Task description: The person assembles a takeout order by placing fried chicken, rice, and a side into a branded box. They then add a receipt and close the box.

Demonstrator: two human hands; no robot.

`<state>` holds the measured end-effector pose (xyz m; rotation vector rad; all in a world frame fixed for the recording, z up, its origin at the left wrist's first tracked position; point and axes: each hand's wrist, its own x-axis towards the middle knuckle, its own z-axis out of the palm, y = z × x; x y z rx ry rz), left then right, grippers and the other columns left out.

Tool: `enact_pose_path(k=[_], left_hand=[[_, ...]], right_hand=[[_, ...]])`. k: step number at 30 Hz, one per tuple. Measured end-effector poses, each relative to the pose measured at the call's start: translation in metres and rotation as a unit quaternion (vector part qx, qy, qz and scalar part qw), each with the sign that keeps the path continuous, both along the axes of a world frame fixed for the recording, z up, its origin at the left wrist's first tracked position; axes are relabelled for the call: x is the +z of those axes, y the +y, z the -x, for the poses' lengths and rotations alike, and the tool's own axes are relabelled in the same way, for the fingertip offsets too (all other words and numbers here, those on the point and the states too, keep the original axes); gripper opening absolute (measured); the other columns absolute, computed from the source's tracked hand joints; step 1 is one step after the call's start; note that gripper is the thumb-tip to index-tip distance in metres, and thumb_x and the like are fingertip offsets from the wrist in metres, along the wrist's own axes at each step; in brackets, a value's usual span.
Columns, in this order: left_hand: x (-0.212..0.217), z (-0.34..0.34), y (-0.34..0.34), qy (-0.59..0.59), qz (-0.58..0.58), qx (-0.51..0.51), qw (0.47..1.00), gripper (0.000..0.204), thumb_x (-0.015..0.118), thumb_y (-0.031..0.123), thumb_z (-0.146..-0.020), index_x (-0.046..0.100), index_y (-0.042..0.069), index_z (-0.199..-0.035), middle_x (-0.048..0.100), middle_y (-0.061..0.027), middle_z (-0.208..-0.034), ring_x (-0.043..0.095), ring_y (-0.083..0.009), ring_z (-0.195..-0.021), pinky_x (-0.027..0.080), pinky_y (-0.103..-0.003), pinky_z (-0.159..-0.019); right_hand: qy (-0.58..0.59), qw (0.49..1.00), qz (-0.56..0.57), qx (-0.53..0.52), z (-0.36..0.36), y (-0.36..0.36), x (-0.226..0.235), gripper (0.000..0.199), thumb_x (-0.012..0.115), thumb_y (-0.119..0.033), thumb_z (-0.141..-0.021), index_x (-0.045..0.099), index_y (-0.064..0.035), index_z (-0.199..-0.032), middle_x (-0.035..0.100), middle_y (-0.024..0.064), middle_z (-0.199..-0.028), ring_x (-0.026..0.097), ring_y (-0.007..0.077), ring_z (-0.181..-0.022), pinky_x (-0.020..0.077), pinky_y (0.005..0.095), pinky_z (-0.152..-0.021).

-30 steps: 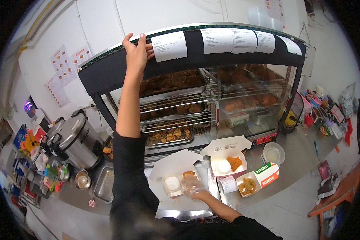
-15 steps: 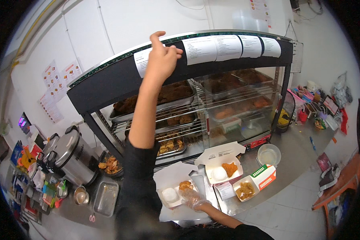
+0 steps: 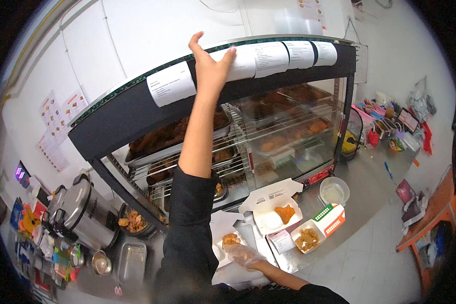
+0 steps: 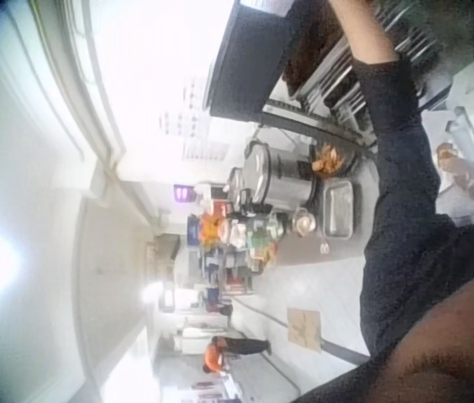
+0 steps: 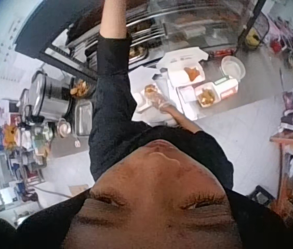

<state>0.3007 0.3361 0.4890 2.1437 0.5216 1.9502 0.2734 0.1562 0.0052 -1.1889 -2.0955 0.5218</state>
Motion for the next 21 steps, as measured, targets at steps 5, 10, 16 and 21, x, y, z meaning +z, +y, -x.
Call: enact_pose_path(k=[5, 10, 16, 21], left_hand=[[-0.104, 0.006, -0.025, 0.187, 0.061, -0.141, 0.97, 0.032, 0.059, 0.011, -0.073, 0.056, 0.006, -0.105, 0.056, -0.0085, -0.085, 0.053, -0.0138, -0.066, 0.046, -0.028, -0.063], [-0.317, 0.101, -0.078, 0.409, 0.368, -0.21, 0.808, 0.029, 0.056, 0.019, -0.077, 0.058, 0.008, -0.104, 0.06, -0.0147, -0.098, 0.058, -0.0253, -0.086, 0.043, -0.033, -0.079], [-0.493, 0.26, -0.133, 0.436, 0.276, 0.27, 0.813, 0.034, 0.068, 0.022, -0.06, 0.064, 0.009, -0.091, 0.057, -0.0196, -0.091, 0.056, -0.034, -0.082, 0.047, -0.039, -0.071], [-0.445, 0.244, -0.164, 0.436, 0.416, 0.37, 0.707, 0.035, 0.067, 0.019, -0.06, 0.061, 0.014, -0.094, 0.046, -0.0191, -0.107, 0.056, -0.036, -0.078, 0.047, -0.041, -0.069]], right_hand=[[-0.03, 0.998, 0.051, -0.012, 0.009, 0.01, 0.006, 0.033, 0.04, -0.022, -0.084, 0.045, -0.007, -0.113, 0.051, 0.0154, -0.11, 0.049, 0.0258, -0.102, 0.0388, 0.0355, -0.086], [-0.004, 0.995, 0.077, -0.062, 0.012, 0.013, -0.033, 0.034, 0.04, -0.024, -0.083, 0.047, -0.0058, -0.11, 0.054, 0.0135, -0.104, 0.053, 0.0267, -0.095, 0.0409, 0.0373, -0.083], [-0.147, 0.966, 0.187, -0.1, 0.01, 0.006, 0.029, 0.03, 0.038, -0.02, -0.082, 0.048, -0.0058, -0.106, 0.052, 0.0162, -0.1, 0.05, 0.0289, -0.095, 0.0421, 0.0416, -0.079], [-0.199, 0.957, 0.175, -0.115, 0.024, -0.004, 0.03, 0.028, 0.04, -0.021, -0.08, 0.051, -0.007, -0.102, 0.052, 0.0153, -0.099, 0.05, 0.0295, -0.094, 0.0429, 0.043, -0.075]])
